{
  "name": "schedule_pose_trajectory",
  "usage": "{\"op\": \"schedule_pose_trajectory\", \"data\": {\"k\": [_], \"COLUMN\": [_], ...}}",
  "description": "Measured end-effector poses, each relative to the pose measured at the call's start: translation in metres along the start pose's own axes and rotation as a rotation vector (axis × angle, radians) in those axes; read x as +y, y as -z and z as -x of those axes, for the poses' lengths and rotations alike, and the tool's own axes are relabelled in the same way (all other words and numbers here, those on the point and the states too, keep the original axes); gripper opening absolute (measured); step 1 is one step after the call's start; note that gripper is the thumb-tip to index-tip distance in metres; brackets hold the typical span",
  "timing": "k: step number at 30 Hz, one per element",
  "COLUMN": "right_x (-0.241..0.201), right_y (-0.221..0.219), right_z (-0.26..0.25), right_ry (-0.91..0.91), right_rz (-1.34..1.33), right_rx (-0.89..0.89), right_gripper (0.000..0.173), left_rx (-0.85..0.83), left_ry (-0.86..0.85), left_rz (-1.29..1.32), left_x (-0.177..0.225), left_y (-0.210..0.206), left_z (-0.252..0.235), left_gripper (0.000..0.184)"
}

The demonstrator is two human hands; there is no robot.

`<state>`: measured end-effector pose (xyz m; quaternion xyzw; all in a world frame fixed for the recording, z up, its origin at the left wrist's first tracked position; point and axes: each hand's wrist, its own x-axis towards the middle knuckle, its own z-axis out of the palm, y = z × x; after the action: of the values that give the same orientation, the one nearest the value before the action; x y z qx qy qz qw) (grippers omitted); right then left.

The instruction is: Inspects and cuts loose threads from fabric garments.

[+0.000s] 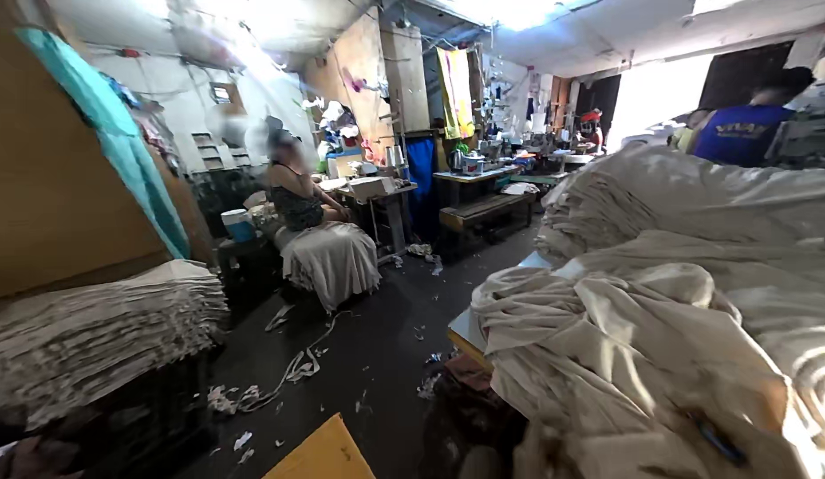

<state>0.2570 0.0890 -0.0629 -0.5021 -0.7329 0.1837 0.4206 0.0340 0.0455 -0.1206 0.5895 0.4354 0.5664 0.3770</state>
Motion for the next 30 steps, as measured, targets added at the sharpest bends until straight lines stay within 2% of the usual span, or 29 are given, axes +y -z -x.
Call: {"op": "schedule_pose_trajectory", "data": {"k": [2, 5, 7, 10, 13, 15, 18, 21, 23, 25, 28, 30], "right_x": [0.004, 0.024, 0.028, 0.012, -0.022, -0.036, -0.034, -0.012, -0.003, 0.0, 0.002, 0.002], "right_y": [-0.007, -0.027, -0.026, -0.014, -0.003, -0.005, -0.016, -0.024, -0.022, -0.019, -0.02, -0.022], "right_z": [-0.008, -0.014, -0.016, -0.013, -0.007, -0.003, -0.003, -0.008, -0.011, -0.012, -0.014, -0.014], "right_ry": [-0.01, -0.008, 0.006, -0.001, -0.02, -0.02, -0.075, -0.23, -0.284, -0.309, -0.314, -0.296], "right_rz": [0.153, 0.318, 0.314, 0.269, 0.084, -0.173, -0.505, -0.741, -0.838, -0.895, -0.92, -0.911], "right_rx": [0.052, 0.11, 0.119, 0.169, 0.244, 0.217, 0.096, 0.045, 0.028, 0.0, -0.043, -0.065], "right_gripper": [0.031, 0.023, 0.022, 0.035, 0.034, 0.031, 0.028, 0.025, 0.03, 0.04, 0.045, 0.044], "left_rx": [0.045, 0.154, 0.213, 0.172, 0.039, -0.018, -0.008, 0.048, 0.099, 0.08, -0.073, -0.103], "left_ry": [0.044, -0.082, -0.18, -0.272, -0.303, -0.292, -0.346, -0.245, -0.197, -0.235, -0.307, -0.34], "left_rz": [-0.104, -0.354, -0.434, -0.401, -0.308, -0.279, -0.226, -0.125, -0.01, 0.039, -0.103, -0.25], "left_x": [-0.008, -0.03, -0.026, -0.004, 0.008, 0.008, -0.006, -0.012, -0.012, -0.015, -0.019, -0.024], "left_y": [0.002, -0.001, -0.002, -0.002, -0.008, -0.018, -0.037, -0.035, -0.022, -0.004, 0.012, 0.009], "left_z": [-0.007, -0.01, -0.015, -0.014, -0.018, -0.024, -0.038, -0.045, -0.048, -0.046, -0.042, -0.043], "left_gripper": [0.037, 0.048, 0.035, 0.019, 0.02, 0.02, 0.014, 0.011, 0.01, 0.009, 0.014, 0.015]}}
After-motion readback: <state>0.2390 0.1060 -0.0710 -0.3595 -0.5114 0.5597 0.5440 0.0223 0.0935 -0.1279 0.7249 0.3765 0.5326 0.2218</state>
